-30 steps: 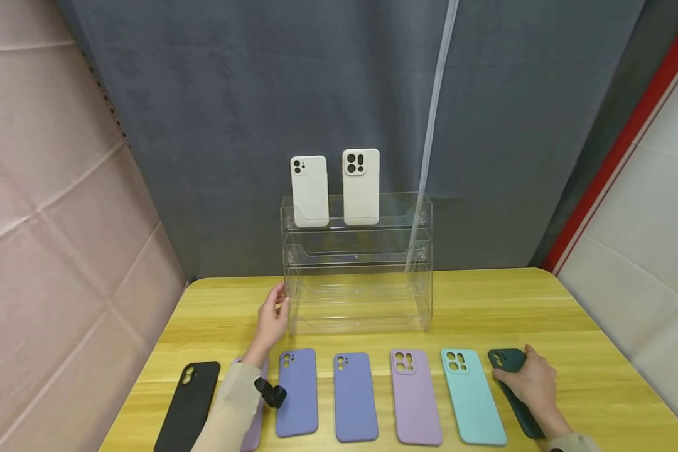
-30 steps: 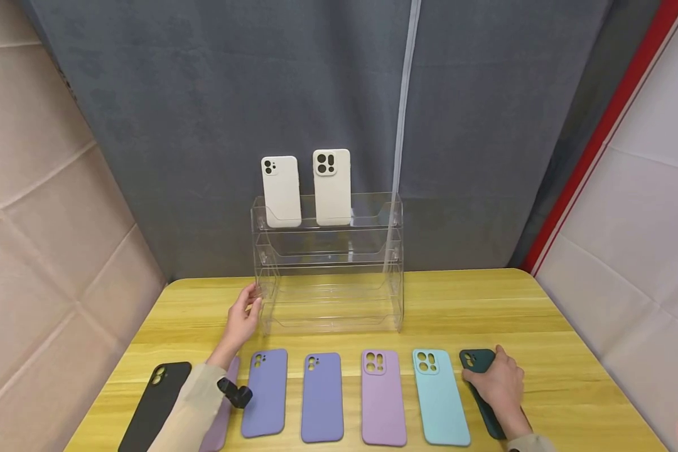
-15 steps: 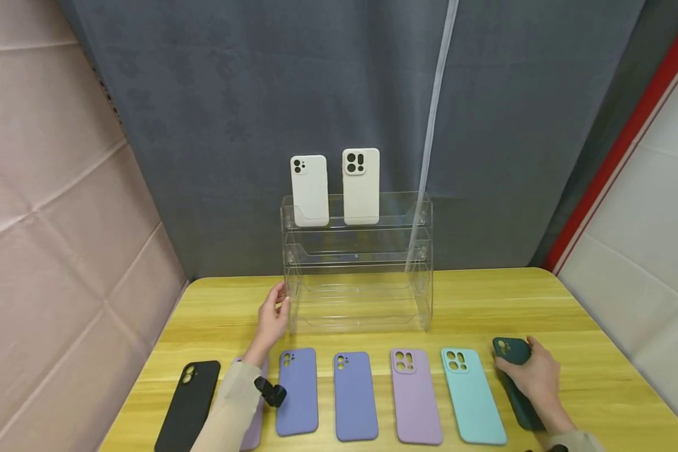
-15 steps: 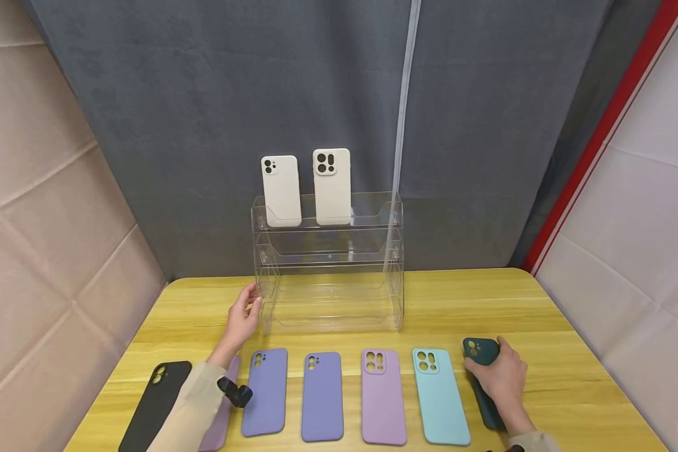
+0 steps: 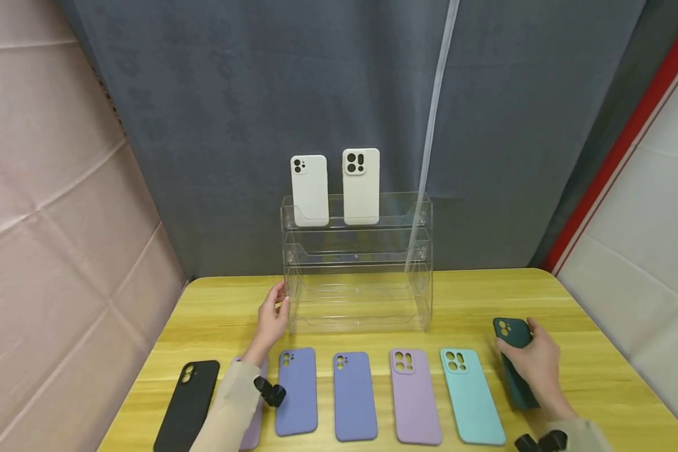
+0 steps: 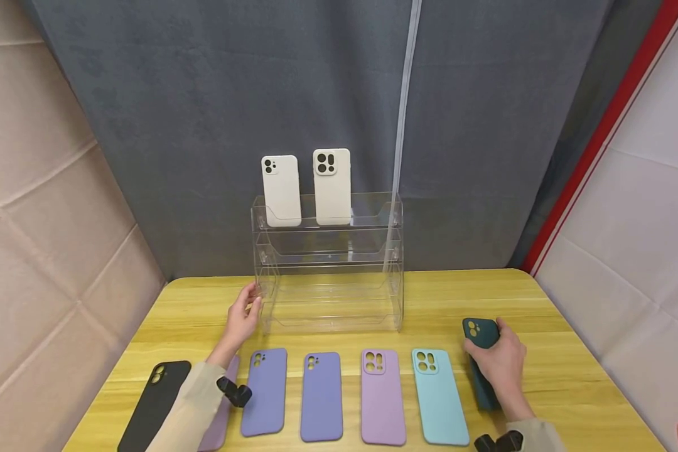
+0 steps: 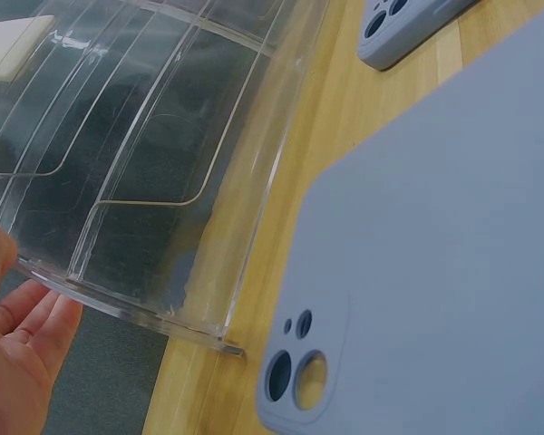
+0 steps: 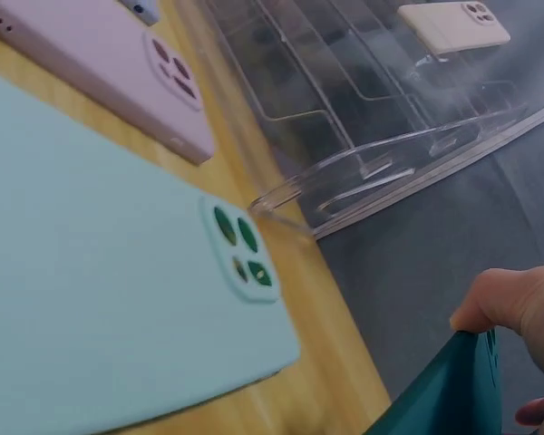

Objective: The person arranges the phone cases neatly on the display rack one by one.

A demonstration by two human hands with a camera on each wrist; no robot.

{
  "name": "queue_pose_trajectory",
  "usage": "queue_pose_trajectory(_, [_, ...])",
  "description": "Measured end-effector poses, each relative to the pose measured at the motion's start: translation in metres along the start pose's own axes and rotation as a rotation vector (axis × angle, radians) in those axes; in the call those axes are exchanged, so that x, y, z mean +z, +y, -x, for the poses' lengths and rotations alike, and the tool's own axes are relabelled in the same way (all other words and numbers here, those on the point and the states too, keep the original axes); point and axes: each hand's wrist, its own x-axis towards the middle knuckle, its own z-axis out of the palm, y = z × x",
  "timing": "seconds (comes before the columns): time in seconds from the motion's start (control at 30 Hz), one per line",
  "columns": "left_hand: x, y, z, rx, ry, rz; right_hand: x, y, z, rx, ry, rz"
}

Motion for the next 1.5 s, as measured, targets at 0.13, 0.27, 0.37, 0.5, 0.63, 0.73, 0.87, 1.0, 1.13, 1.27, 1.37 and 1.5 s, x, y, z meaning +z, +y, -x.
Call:
queue_pose_trajectory(0.13, [0.0, 0.0, -0.001, 0.011, 0.015, -0.004, -0.004, -0.013, -0.005, 0.0, -0.014, -0.035])
queue_pose_trajectory(0.27, [0.001, -0.001, -0.003, 0.005, 0.013, -0.006, -0.009, -0.026, -0.012, -0.017, -0.014, -0.066])
queue_pose_trajectory(0.37, [0.001, -0.001, -0.003, 0.005, 0.01, -0.006, -0.013, -0.035, -0.018, -0.048, 0.007, -0.091])
queue_pose_trajectory(0.5, [0.001, -0.001, -0.002, 0.023, 0.017, -0.009, -0.019, -0.048, -0.029, -0.093, 0.042, -0.111])
queue_pose_trajectory(0.63, [0.001, -0.001, -0.001, 0.016, 0.021, 0.001, -0.023, -0.062, -0.038, -0.105, 0.067, -0.118])
queue_pose_trajectory(0.73, [0.001, 0.0, -0.001, -0.007, 0.013, 0.011, -0.024, -0.07, -0.043, -0.097, 0.061, -0.135])
queue_pose_trajectory(0.87, [0.001, 0.001, -0.001, -0.029, 0.0, 0.016, -0.023, -0.082, -0.05, -0.115, 0.054, -0.173])
queue_pose_trajectory(1.0, [0.0, 0.002, -0.001, -0.014, 0.011, 0.015, -0.023, -0.096, -0.058, -0.149, 0.047, -0.207])
queue_pose_trajectory(1.13, [0.001, 0.002, 0.0, 0.015, 0.029, 0.01, -0.025, -0.113, -0.065, -0.181, 0.047, -0.221])
queue_pose_trajectory(1.27, [0.001, 0.002, 0.0, 0.01, 0.026, 0.012, -0.026, -0.131, -0.073, -0.226, 0.057, -0.236])
queue_pose_trajectory(1.37, [0.001, 0.002, 0.0, 0.003, 0.019, 0.011, -0.026, -0.147, -0.079, -0.261, 0.07, -0.245])
queue_pose_trajectory(1.5, [0.001, 0.003, 0.0, -0.011, 0.014, 0.019, -0.025, -0.166, -0.087, -0.302, 0.08, -0.267])
